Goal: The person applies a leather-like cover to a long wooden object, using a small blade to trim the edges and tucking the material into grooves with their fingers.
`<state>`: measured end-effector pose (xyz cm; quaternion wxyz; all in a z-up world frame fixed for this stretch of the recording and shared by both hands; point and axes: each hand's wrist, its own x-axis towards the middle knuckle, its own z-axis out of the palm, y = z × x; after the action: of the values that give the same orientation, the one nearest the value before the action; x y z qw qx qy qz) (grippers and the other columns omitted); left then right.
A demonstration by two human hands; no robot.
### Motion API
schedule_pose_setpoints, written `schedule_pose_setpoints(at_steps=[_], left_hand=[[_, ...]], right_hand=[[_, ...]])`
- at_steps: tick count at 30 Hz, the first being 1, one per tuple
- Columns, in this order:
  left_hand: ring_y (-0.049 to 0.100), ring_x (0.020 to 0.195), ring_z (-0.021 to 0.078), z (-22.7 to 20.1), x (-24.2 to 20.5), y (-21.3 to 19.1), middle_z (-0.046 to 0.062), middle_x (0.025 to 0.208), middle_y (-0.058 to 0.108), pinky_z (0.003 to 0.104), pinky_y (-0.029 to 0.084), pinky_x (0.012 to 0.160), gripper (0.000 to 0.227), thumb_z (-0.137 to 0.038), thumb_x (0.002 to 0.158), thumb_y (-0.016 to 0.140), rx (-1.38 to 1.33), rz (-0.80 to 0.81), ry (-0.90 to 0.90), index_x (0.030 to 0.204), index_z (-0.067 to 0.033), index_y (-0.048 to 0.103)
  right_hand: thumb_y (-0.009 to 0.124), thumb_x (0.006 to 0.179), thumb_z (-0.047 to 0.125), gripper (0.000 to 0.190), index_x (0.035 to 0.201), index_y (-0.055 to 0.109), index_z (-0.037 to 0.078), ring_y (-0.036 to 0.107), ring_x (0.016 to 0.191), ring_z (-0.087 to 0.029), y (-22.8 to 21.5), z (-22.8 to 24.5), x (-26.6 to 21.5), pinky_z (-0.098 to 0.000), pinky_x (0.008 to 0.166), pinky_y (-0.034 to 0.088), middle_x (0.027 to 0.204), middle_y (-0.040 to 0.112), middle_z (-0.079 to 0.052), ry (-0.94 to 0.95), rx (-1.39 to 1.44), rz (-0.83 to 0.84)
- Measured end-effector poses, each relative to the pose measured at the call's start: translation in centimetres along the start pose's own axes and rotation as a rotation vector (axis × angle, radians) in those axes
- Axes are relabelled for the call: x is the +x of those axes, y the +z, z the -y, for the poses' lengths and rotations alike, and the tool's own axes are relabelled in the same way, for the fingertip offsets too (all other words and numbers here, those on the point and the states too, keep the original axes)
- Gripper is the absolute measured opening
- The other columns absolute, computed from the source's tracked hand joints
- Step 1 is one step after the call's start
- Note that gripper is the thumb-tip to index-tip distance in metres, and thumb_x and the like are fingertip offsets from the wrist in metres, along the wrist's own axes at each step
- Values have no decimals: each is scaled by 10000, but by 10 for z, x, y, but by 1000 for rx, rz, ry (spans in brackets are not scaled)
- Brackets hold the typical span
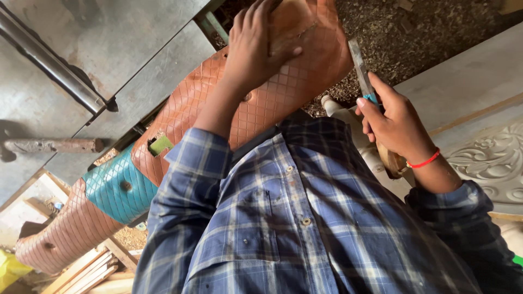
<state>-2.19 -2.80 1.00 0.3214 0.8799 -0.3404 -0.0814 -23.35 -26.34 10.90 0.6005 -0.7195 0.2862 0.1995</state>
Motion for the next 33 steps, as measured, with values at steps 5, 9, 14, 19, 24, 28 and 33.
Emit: schedule_pose_setpoints(at_steps=[5,9,14,19,24,28,33], left_hand=[[427,1415,399,-8,-15,-13,158,1516,525,516,372,1184,722,-349,924,834,49,-34,83,1487,-74,476],[521,1386,342,-2,-61,-37,98,1435,630,462,440,1200,404,-193,1010,747,9,-218,-95,1379,-116,603],[551,1353,337,-7,-128,-73,110,1414,644,475,445,1175,351,-133,1053,648,-110,-432,-251,1384,-35,585],[495,1353,391,-25,-166,-91,140,1424,579,519,412,1148,428,-223,944,738,105,-344,-193,1317,-51,621],[501,1391,359,-26,-178,-87,97,1501,555,518,421,1139,421,-215,912,768,123,-209,-210,1324,-163,703],[510,1389,335,-19,-185,-82,79,1490,569,509,431,1135,408,-217,894,771,81,-198,-231,1295,-187,705],[509,1389,337,-15,-186,-84,78,1479,575,491,440,1137,385,-236,917,764,59,-228,-208,1294,-177,706]], right_hand=[[630,1046,123,558,1560,451,-2,687,765,-260,13,4,-3,-378,654,554,963,722,-160,-344,-391,-70],[717,992,147,474,1398,551,-35,712,839,-415,29,17,5,-484,675,561,952,718,-264,-571,-662,-77],[725,922,129,383,1242,600,-41,732,765,-367,84,45,34,-414,596,580,1061,698,-235,-765,-695,206],[748,863,90,226,1075,696,35,697,912,-347,147,72,54,-405,753,570,998,674,-123,-1059,-792,155],[784,875,141,96,945,741,91,664,936,-306,127,94,80,-445,848,541,976,697,-77,-1175,-867,14],[751,973,74,62,1031,742,53,661,974,-322,103,89,112,-426,861,538,1041,696,-111,-1070,-724,156],[704,970,30,41,1007,691,42,667,967,-324,100,78,127,-415,855,548,1061,700,-103,-1166,-871,234]])
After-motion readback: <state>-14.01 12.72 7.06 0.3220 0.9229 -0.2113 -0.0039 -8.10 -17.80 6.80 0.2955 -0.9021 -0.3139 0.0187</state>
